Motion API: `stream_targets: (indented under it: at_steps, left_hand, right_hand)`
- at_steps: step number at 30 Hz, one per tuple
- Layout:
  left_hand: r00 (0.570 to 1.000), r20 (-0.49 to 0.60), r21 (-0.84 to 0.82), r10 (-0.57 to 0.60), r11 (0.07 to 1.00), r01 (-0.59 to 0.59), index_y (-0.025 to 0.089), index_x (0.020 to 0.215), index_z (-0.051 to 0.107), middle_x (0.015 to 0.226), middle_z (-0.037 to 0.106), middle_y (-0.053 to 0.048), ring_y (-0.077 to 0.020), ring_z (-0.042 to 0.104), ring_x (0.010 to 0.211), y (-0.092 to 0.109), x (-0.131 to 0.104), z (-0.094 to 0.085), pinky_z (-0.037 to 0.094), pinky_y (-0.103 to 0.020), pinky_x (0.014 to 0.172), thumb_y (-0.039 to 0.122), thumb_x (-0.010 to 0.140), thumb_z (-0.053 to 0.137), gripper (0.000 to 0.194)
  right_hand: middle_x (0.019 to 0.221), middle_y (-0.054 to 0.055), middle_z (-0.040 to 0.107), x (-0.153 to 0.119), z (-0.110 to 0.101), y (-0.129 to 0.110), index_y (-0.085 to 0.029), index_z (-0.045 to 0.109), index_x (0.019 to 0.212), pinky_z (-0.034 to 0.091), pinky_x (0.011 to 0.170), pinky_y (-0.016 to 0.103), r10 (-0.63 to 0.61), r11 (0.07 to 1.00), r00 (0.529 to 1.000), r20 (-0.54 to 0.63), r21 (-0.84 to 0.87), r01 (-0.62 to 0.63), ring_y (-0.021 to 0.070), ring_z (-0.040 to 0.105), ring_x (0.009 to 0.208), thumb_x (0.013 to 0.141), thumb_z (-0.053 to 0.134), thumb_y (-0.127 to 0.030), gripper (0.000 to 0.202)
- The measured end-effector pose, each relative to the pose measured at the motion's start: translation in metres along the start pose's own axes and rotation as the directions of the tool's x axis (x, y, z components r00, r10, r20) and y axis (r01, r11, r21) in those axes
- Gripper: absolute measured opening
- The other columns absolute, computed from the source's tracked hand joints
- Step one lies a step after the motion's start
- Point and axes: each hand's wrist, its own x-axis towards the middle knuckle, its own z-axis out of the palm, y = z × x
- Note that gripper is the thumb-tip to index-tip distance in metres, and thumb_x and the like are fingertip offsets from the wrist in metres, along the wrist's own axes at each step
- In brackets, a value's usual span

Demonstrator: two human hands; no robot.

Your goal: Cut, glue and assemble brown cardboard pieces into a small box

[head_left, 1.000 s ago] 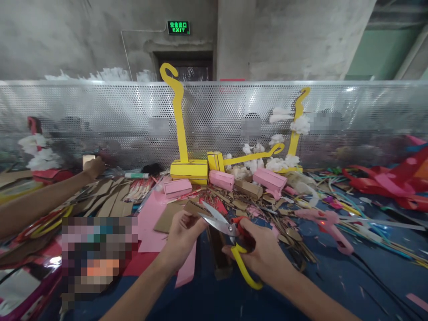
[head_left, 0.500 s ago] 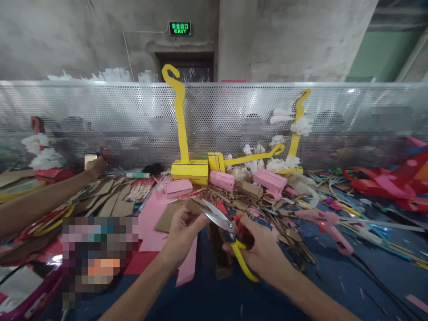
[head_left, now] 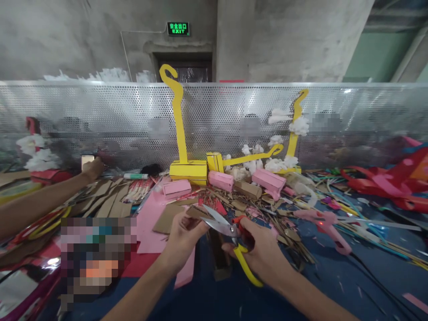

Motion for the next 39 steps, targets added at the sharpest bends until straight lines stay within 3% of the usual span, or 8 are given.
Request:
stream_targets:
  at_steps: [7,15,24,30,39]
  left_hand:
    - [1.000,-0.014,-0.050,-0.008,0.999,0.007,0.021,0.114,0.075,0.111,0.077,-0.007,-0.0232,0.070,0.102,-0.002,-0.001,-0.001,0.052,-0.035,0.095,0.026,0.088,0.074,0.026]
    - [1.000,-0.008,-0.071,0.005,0.997,-0.005,0.021,0.104,0.078,0.104,0.079,-0.004,-0.0210,0.072,0.098,0.000,0.000,0.002,0.053,-0.033,0.094,0.025,0.087,0.076,0.018]
    - [0.998,0.051,0.088,-0.031,0.996,0.026,0.019,0.101,0.080,0.108,0.079,-0.007,-0.0255,0.072,0.101,0.018,0.001,0.012,0.055,-0.030,0.085,0.027,0.082,0.081,0.021]
    - [0.998,0.048,0.073,-0.047,0.996,0.043,0.021,0.102,0.080,0.105,0.080,-0.005,-0.0225,0.072,0.098,0.012,-0.001,0.012,0.054,-0.029,0.088,0.022,0.083,0.079,0.019]
    - [0.997,0.034,-0.012,-0.064,0.998,0.064,0.020,0.096,0.079,0.094,0.079,-0.003,-0.0162,0.070,0.084,0.002,-0.006,0.011,0.053,-0.026,0.084,0.022,0.088,0.075,0.010]
  right_hand:
    - [0.063,-0.006,0.048,-0.002,0.005,0.003,-0.024,0.041,0.071,0.030,0.052,0.024,-0.001,0.999,1.000,-0.026,0.038,0.002,0.0132,0.043,0.057,0.077,0.078,-0.042,0.041]
    - [0.062,-0.006,0.048,0.000,-0.002,0.001,-0.024,0.041,0.069,0.030,0.053,0.025,0.023,1.000,1.000,0.018,-0.005,-0.023,0.0137,0.043,0.056,0.077,0.079,-0.042,0.042]
    - [0.091,0.002,0.058,-0.001,-0.003,-0.003,-0.023,0.047,0.088,0.041,0.068,0.029,-0.079,0.997,0.996,0.044,-0.017,0.080,0.0201,0.054,0.078,0.082,0.078,-0.035,0.034]
    - [0.083,0.001,0.054,-0.001,-0.005,-0.001,-0.024,0.042,0.077,0.039,0.064,0.029,-0.135,0.990,0.991,-0.017,-0.051,0.134,0.0193,0.051,0.071,0.081,0.078,-0.048,0.043]
    - [0.074,0.000,0.052,0.000,-0.009,-0.003,-0.024,0.043,0.073,0.036,0.059,0.028,-0.194,0.976,0.977,-0.087,-0.114,0.183,0.0174,0.047,0.064,0.080,0.077,-0.045,0.040]
